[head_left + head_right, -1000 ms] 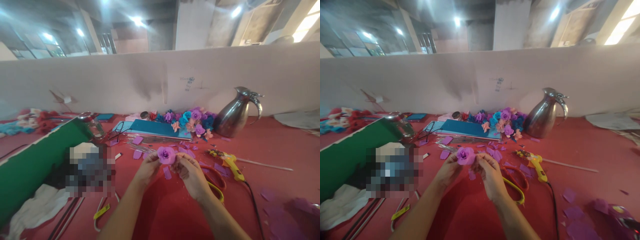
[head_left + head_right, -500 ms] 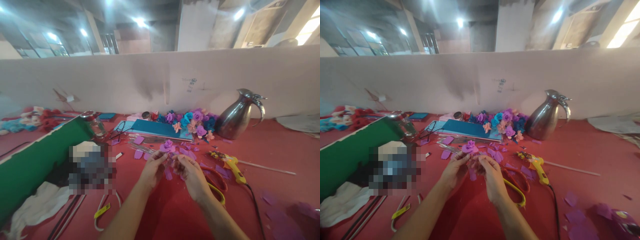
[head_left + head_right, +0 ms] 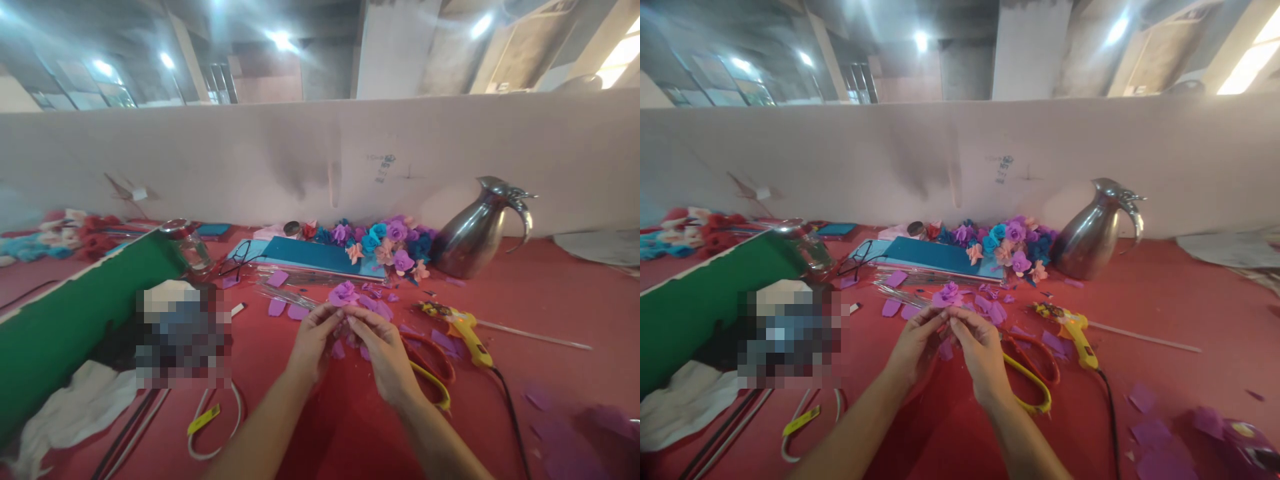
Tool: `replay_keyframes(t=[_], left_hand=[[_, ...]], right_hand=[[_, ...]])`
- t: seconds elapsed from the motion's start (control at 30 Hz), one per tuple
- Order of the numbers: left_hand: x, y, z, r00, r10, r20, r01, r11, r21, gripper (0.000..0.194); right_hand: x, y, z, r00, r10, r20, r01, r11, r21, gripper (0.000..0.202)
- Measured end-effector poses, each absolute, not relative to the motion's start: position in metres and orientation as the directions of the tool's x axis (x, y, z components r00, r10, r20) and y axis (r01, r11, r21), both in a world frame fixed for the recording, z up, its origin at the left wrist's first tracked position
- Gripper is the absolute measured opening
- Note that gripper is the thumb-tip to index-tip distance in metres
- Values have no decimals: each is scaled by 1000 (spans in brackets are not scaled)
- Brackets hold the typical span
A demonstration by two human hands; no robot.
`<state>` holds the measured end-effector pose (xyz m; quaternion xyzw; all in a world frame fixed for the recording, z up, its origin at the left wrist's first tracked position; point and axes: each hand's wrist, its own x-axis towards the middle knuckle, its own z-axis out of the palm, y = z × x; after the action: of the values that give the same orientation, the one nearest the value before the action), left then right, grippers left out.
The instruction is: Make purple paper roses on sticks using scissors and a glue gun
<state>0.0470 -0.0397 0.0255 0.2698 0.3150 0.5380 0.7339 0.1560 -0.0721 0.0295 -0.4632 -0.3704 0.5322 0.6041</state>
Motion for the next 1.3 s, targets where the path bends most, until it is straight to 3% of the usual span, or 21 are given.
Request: replay_keyframes(t=[0.23,0.57,0.67,0.77,0.87,0.93,1.03,1.1,1.17,1.3], left_hand=[[44,-35,26,194,943,-270,-675,328,661,26],[43,-31,24,137,947,-291,-688,302,660,28],[43,-29,23,98,952,-288,-674,277,685,26],[40,-25,21,28,963,-269,-670,218,709,28],[34,-20,19,-15,970,-244,-634,179,752,28],[30,-18,17,-43,972,-232,-601,161,783,27],[27,-15,15,-88,972,-217,-568,130,813,25],[27,-14,14,-126,966,-225,-565,116,817,27],[27,-13,13,-163,956,-242,-567,110,816,31],[28,-14,12,-180,959,-217,-552,84,829,31]], right_hand=[[154,-73,23,28,976,217,120,213,-970,27],[154,-72,18,97,988,124,64,118,-991,17],[153,-71,22,95,982,165,142,150,-978,18],[174,-68,32,107,974,198,326,153,-933,19],[233,-67,36,249,942,227,597,36,-801,18],[284,-68,29,398,889,228,751,-172,-638,19],[350,-69,5,588,803,97,767,-515,-382,19],[373,-69,-11,602,798,-24,740,-568,-359,16],[380,-68,-21,582,808,-92,731,-569,-377,27],[376,-67,-22,543,830,-124,724,-538,-432,38]])
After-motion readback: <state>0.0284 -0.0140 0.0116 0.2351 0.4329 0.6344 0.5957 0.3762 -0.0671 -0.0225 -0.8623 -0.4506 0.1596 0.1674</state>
